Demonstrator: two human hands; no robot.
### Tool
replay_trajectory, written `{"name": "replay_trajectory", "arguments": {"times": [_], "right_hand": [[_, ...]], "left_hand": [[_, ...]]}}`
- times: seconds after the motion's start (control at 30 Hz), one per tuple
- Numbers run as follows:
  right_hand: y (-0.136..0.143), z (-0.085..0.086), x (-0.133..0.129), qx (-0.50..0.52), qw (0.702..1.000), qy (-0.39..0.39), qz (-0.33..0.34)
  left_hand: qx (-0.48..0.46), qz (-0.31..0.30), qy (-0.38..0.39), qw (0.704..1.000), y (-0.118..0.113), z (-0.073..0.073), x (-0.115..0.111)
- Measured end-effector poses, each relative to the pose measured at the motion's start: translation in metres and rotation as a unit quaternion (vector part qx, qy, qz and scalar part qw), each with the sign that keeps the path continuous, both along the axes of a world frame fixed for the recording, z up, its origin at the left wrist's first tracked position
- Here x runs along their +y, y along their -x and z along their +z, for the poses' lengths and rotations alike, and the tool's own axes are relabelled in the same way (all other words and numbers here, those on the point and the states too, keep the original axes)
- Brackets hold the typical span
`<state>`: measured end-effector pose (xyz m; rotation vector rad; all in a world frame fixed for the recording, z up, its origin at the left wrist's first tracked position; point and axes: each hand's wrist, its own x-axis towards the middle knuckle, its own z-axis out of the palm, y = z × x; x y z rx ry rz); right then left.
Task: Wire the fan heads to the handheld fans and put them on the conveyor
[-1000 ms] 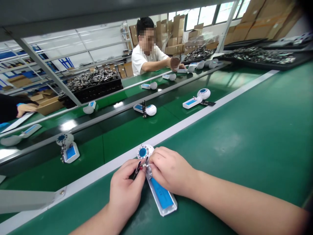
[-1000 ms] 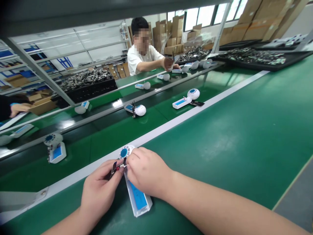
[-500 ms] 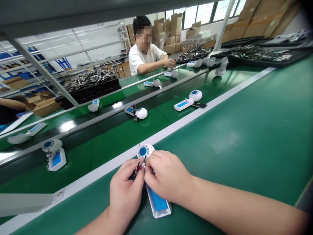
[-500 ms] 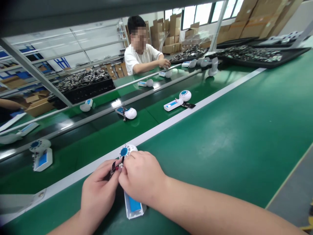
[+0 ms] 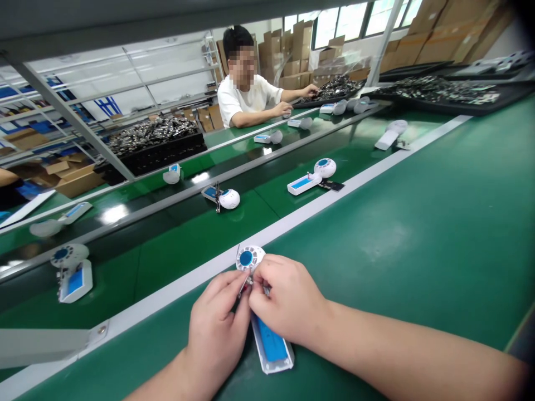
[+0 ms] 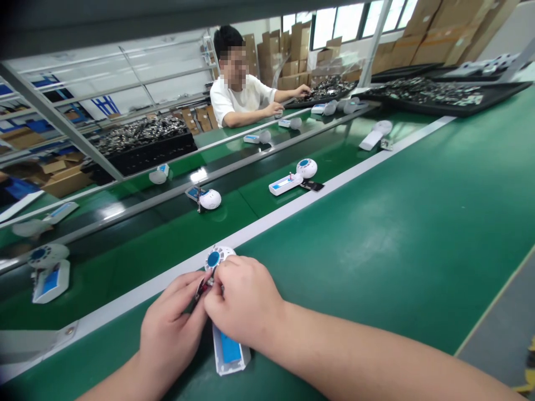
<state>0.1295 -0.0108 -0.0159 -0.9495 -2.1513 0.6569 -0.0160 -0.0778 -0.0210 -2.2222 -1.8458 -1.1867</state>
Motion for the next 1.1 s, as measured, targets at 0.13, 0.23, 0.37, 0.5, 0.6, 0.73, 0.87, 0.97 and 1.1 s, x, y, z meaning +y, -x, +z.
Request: {"name": "replay_trajectory", "arguments": {"times": [0.13,0.23,0.37,0.5,0.6,0.73,0.87,0.97,1.1], "right_hand": [[0.000,0.000,0.000,-0.018,1.000,-0.019,-0.006],[0.000,0.000,0.000,-0.015,0.999,-0.034,-0.001],[0.000,-0.003,0.000,-0.007,0.998,-0.055,0.020],[0.001,-0.006,0.001,-0.009,0.998,-0.060,0.026],[0.002,-0.006,0.002,-0.010,0.998,-0.056,0.023],[0.002,-0.004,0.001,-0.003,0.999,-0.049,0.021],[0.001,-0.005,0.001,0.005,0.996,-0.077,0.037],[-0.001,-0.007,0.002,0.003,0.994,-0.101,0.052],[-0.003,-0.008,0.002,-0.015,0.994,-0.091,0.066]], "left_hand": [[0.060,-0.018,-0.019,0.998,0.001,-0.001,-0.002],[0.091,-0.028,-0.032,0.995,0.003,-0.002,-0.003],[0.122,-0.038,-0.056,0.990,0.006,-0.003,-0.004],[0.148,-0.050,-0.071,0.985,0.008,-0.002,-0.003],[0.156,-0.048,-0.064,0.985,0.009,-0.002,-0.002],[0.156,-0.047,-0.052,0.985,0.009,0.000,-0.002],[0.141,-0.058,-0.039,0.988,0.009,0.002,-0.003],[0.139,-0.067,-0.041,0.987,0.008,0.004,-0.002],[0.127,-0.084,-0.042,0.987,0.006,0.007,-0.002]]}}
